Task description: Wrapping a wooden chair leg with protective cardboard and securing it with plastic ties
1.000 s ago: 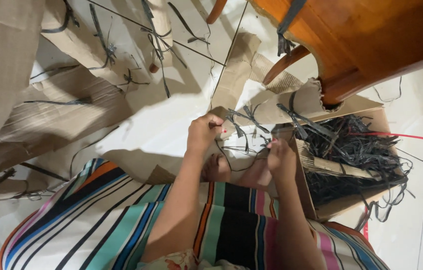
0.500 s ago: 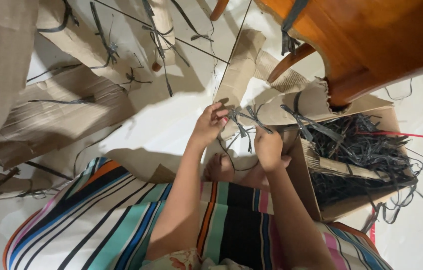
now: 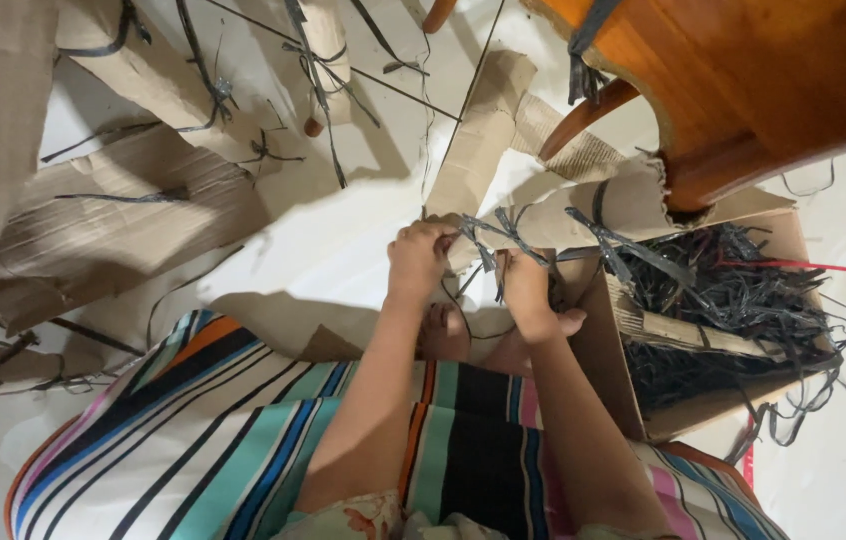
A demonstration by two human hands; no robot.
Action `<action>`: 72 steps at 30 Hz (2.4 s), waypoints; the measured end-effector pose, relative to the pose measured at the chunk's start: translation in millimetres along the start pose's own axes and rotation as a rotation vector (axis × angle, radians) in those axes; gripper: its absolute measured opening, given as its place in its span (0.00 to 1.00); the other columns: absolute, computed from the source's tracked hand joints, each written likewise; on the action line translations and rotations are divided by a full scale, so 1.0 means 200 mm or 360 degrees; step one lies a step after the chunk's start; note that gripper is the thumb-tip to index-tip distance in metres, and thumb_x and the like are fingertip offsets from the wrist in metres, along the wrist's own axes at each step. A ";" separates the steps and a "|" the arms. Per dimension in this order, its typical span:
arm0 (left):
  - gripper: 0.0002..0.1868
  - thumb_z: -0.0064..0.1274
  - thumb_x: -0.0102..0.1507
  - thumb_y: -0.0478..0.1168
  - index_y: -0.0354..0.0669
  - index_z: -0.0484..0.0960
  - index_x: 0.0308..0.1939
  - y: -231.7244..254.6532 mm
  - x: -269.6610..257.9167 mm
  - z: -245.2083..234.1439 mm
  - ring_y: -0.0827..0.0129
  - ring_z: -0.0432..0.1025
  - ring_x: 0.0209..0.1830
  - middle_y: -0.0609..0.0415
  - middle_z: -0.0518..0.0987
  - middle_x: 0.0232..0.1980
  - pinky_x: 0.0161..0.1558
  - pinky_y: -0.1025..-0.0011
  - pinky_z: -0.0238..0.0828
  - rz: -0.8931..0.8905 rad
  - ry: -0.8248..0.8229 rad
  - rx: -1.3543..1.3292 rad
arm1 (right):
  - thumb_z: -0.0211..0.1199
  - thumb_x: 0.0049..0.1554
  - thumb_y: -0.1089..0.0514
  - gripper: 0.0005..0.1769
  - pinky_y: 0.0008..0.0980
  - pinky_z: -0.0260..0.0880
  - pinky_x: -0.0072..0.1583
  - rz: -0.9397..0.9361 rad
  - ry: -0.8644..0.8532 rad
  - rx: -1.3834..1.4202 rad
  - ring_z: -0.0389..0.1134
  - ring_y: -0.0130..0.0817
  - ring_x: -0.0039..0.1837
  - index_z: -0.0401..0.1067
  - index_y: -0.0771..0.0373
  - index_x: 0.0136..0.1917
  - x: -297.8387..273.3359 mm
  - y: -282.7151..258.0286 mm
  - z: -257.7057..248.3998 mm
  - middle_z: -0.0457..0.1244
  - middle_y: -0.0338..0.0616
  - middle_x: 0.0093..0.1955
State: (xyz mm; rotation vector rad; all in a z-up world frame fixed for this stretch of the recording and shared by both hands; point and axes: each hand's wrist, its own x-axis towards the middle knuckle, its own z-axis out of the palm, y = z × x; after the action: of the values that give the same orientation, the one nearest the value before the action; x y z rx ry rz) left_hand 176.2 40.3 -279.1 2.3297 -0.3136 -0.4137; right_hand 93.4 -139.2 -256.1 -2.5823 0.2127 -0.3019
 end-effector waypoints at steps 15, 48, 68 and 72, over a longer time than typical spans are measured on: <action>0.17 0.39 0.65 0.41 0.54 0.87 0.43 0.07 -0.41 -0.26 0.57 0.80 0.45 0.56 0.85 0.38 0.51 0.54 0.67 0.0060 -0.0425 0.0775 | 0.56 0.64 0.36 0.18 0.48 0.74 0.41 0.0043 0.0023 -0.0528 0.74 0.52 0.40 0.80 0.46 0.50 -0.42 0.08 0.11 0.70 0.48 0.33; 0.14 0.51 0.63 0.36 0.50 0.66 0.50 0.09 -0.33 -0.19 0.44 0.82 0.39 0.47 0.83 0.36 0.43 0.53 0.81 0.0426 -0.0394 0.0038 | 0.67 0.58 0.66 0.06 0.36 0.76 0.43 0.0612 -0.0391 0.0983 0.71 0.39 0.44 0.81 0.70 0.48 -0.26 -0.40 -0.16 0.71 0.58 0.53; 0.10 0.49 0.66 0.37 0.49 0.78 0.51 0.12 -0.33 -0.32 0.44 0.81 0.46 0.44 0.85 0.43 0.48 0.52 0.81 0.0214 -0.0469 -0.0200 | 0.73 0.51 0.64 0.09 0.39 0.73 0.48 0.0274 0.0178 0.0252 0.75 0.48 0.45 0.84 0.50 0.43 -0.31 -0.44 -0.04 0.72 0.46 0.36; 0.13 0.49 0.65 0.33 0.46 0.80 0.54 0.10 -0.33 -0.28 0.47 0.81 0.45 0.44 0.84 0.42 0.45 0.55 0.82 0.0235 -0.0497 -0.0077 | 0.69 0.53 0.68 0.11 0.36 0.73 0.52 0.0385 0.0152 0.0480 0.75 0.34 0.49 0.84 0.52 0.43 -0.32 -0.43 0.00 0.73 0.45 0.38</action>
State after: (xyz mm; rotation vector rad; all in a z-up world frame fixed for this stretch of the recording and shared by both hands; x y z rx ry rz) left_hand 134.6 83.5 -214.0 2.1750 -0.6142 -0.7044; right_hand 40.3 -52.2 -222.7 -2.2199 0.4725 -0.3396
